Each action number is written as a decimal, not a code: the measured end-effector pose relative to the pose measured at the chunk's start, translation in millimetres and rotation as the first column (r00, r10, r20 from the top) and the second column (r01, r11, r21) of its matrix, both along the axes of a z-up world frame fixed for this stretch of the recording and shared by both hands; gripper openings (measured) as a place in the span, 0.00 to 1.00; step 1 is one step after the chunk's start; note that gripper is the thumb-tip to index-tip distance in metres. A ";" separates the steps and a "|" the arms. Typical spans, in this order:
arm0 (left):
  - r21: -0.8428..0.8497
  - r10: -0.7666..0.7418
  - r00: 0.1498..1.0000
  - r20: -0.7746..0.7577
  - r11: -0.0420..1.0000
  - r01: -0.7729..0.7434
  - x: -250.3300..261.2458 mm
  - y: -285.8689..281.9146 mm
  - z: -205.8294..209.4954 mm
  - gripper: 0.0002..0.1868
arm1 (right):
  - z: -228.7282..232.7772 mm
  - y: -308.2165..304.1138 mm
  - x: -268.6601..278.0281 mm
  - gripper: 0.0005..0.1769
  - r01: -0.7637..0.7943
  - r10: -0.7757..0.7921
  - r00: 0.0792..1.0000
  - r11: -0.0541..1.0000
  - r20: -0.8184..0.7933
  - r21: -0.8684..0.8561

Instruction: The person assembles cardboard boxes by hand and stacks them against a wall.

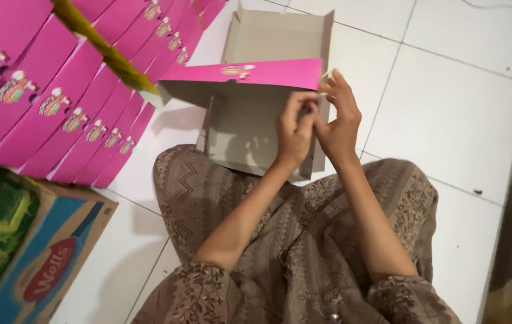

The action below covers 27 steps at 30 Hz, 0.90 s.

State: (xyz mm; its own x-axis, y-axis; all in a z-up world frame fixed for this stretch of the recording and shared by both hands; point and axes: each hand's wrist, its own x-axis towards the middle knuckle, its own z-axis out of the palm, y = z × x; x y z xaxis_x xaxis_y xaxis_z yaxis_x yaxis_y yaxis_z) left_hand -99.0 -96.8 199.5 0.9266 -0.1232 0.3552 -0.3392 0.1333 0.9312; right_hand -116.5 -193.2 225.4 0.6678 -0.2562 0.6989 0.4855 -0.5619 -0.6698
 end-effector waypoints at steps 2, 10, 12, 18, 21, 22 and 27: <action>0.015 -0.003 1.000 0.018 1.000 0.002 10.1 7.0 -13.9 0.20 | -20.0 -7.3 15.7 0.18 0.017 -0.017 1.000 0.999 -0.003 -0.045; 0.309 0.754 0.644 0.130 0.586 -0.749 63.3 131.6 -82.2 0.50 | -66.1 -104.2 100.3 0.15 0.113 -0.112 0.978 0.994 -0.174 -0.005; 0.282 0.637 0.735 0.233 0.679 -0.678 84.5 145.8 -88.6 0.48 | -71.0 -112.9 114.3 0.12 0.043 -0.032 0.970 0.998 -0.242 0.039; 0.203 0.479 0.817 0.322 0.808 -0.554 124.5 157.8 -56.0 0.24 | -60.8 -70.9 107.2 0.16 0.268 -0.278 0.961 0.930 -0.001 -0.250; 0.263 0.483 0.779 0.401 0.754 -0.603 127.3 152.1 -44.6 0.25 | -55.5 15.6 97.2 0.11 0.118 -0.045 0.960 0.960 -0.275 0.255; 0.270 0.474 0.774 0.420 0.749 -0.605 130.0 148.3 -42.6 0.25 | -49.0 47.7 97.1 0.11 -0.006 0.023 0.981 0.996 -0.194 0.087; 0.238 0.445 0.786 0.429 0.784 -0.574 122.8 149.8 -35.7 0.24 | 2.0 141.7 129.2 0.09 -0.173 0.197 0.969 0.972 -0.149 0.161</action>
State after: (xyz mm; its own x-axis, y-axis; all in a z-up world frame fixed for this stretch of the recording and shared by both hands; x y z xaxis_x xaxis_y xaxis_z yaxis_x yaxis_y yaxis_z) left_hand 23.8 52.9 163.8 0.7176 0.1623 0.6773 -0.5571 -0.4499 0.6980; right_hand 12.8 -51.6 227.4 0.8148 -0.2087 0.5409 0.4491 -0.3629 -0.8165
